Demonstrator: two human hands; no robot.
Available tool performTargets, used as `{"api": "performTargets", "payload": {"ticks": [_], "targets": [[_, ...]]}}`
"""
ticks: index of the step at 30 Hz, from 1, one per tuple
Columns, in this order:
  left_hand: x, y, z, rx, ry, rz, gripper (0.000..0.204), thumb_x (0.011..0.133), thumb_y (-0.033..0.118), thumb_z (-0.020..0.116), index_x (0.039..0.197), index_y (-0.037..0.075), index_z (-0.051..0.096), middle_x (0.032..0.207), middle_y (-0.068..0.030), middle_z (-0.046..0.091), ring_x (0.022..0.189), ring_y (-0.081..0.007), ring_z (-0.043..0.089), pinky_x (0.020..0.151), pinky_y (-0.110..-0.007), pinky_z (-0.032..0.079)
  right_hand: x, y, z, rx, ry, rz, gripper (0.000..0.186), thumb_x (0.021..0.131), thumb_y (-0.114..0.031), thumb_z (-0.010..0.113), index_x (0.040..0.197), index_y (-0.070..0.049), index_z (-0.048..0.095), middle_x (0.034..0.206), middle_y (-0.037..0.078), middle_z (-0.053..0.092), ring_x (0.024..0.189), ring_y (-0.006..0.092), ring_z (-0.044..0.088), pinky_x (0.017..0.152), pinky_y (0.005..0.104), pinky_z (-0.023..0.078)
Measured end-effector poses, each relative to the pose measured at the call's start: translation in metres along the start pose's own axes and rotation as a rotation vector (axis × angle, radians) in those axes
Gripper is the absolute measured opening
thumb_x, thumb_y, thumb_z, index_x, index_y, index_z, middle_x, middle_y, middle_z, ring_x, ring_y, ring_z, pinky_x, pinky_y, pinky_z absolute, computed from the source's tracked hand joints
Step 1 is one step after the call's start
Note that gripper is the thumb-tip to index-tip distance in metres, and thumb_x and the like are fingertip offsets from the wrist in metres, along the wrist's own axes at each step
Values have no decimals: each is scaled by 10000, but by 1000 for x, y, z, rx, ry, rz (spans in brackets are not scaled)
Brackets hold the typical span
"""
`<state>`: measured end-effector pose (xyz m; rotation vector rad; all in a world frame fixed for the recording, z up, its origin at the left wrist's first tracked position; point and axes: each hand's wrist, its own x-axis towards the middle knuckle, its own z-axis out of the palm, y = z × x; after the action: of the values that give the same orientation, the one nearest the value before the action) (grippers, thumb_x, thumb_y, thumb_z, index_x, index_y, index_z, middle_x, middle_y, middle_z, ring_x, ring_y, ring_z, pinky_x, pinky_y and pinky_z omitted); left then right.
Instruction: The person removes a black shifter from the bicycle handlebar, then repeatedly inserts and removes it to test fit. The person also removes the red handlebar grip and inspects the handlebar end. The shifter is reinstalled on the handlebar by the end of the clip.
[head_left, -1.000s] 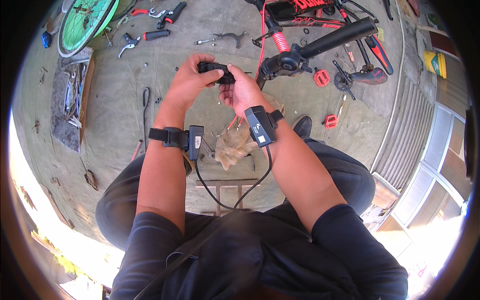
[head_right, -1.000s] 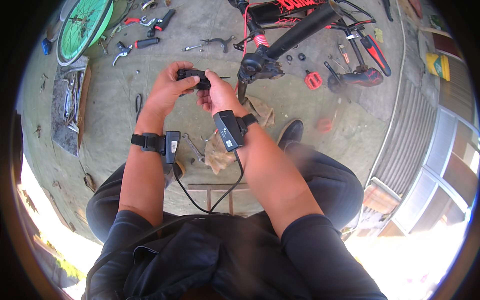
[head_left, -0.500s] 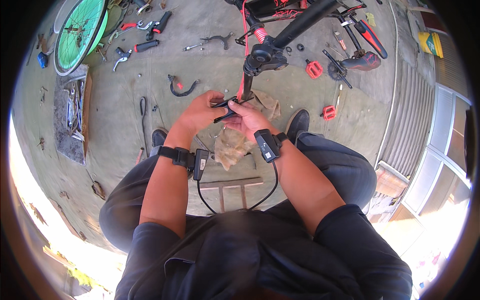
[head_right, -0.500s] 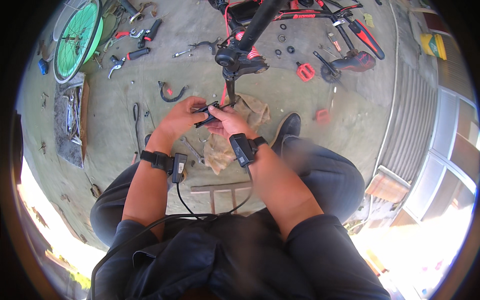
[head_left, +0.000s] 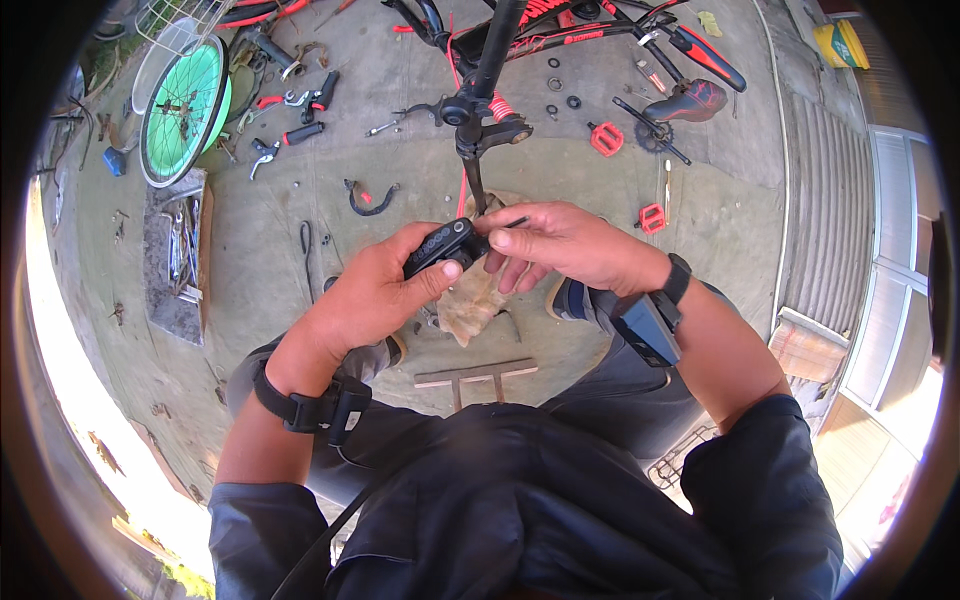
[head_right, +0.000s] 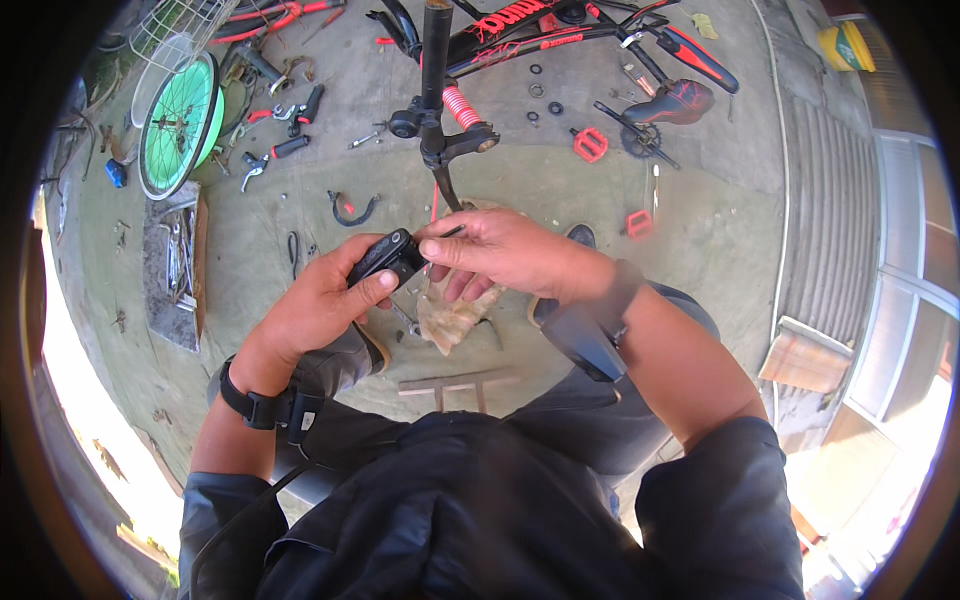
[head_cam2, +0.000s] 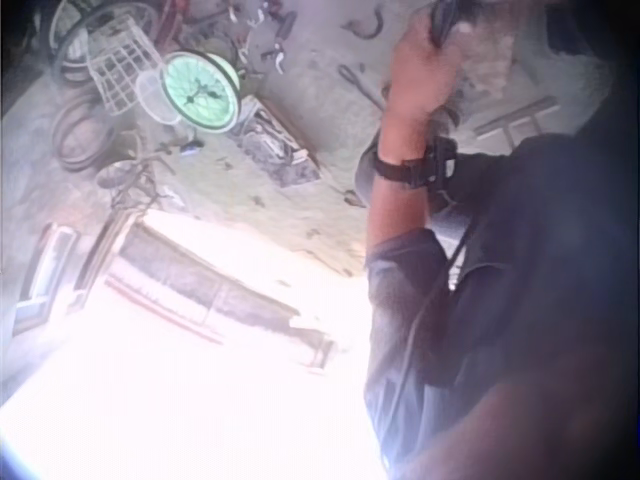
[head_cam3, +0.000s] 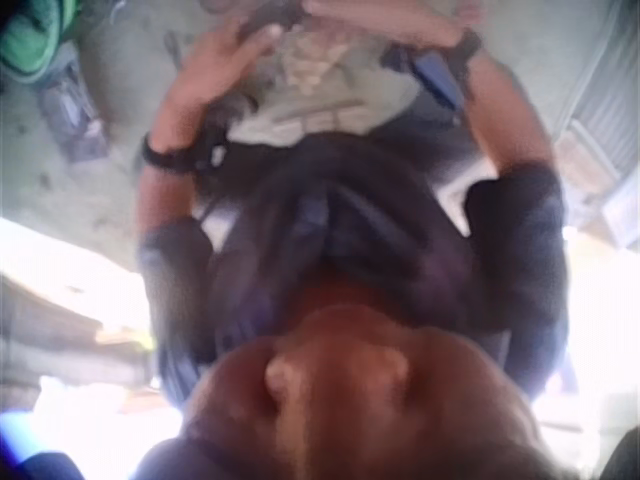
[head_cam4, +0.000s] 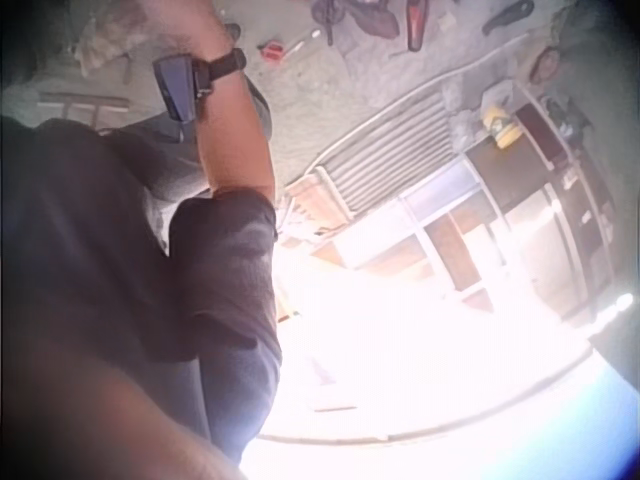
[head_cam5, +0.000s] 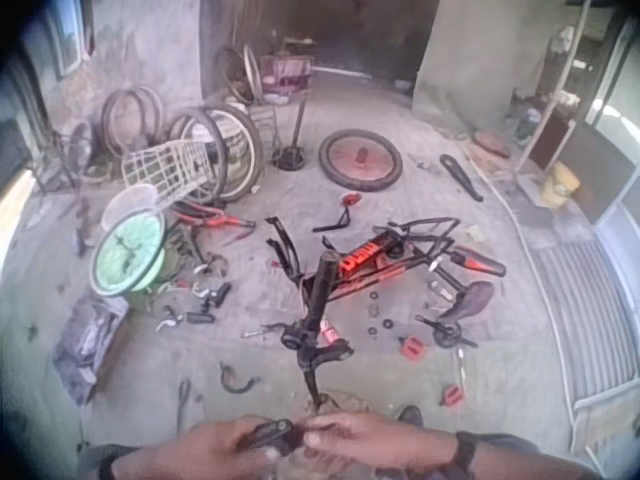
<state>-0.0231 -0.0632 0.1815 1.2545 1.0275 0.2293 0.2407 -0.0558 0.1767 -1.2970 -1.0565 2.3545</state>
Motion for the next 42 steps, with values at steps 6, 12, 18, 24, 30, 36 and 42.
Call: {"api": "performTargets", "payload": {"ticks": [6,12,18,24,30,36,42], "targets": [[6,-7,41,-125,6,-4,448,989,294,666,1329,18,569,1043,-56,641,930,-126,586,800,-286,500,-38,11,-7,-56,91,-30,297,1026,-256,602,1203,-21,643,961,51,700,850,125,683,736,259,548],[25,-24,47,-125,24,14,643,906,266,771,1373,-51,464,1119,-146,645,1021,-175,604,895,-318,501,-13,30,-16,-62,189,-139,271,999,-221,633,1177,-18,617,948,45,683,811,125,678,711,248,543],[36,-30,55,-95,183,46,570,871,195,802,1290,-35,491,1087,-87,628,973,-137,603,846,-304,514,8,37,-2,167,234,-88,376,997,-306,647,1263,-56,553,1036,46,675,908,136,667,780,293,541],[32,-23,54,194,314,74,616,805,215,829,1253,-42,493,1045,-171,666,948,-223,667,851,-347,533,11,32,-3,186,272,-109,321,1023,-318,601,1208,-55,594,1076,57,674,930,153,675,794,308,557],[27,-18,52,266,321,185,647,792,221,806,1298,-37,497,1041,-201,674,939,-291,687,841,-379,543,13,23,-11,181,236,-124,267,1046,-259,548,1177,-40,629,1075,69,685,938,168,686,812,320,583],[25,-18,52,238,294,153,661,805,236,793,1324,-35,485,1044,-207,673,940,-319,685,831,-395,546,14,22,-7,254,233,-84,235,1042,-192,523,1182,-40,634,1093,80,691,942,182,690,849,341,585],[24,-22,55,155,328,217,587,851,186,785,1308,-25,482,1035,-136,643,938,-206,633,848,-347,524,17,25,-7,406,195,-103,235,1034,-172,523,1199,-38,624,1099,96,693,948,202,692,870,362,584]]}}
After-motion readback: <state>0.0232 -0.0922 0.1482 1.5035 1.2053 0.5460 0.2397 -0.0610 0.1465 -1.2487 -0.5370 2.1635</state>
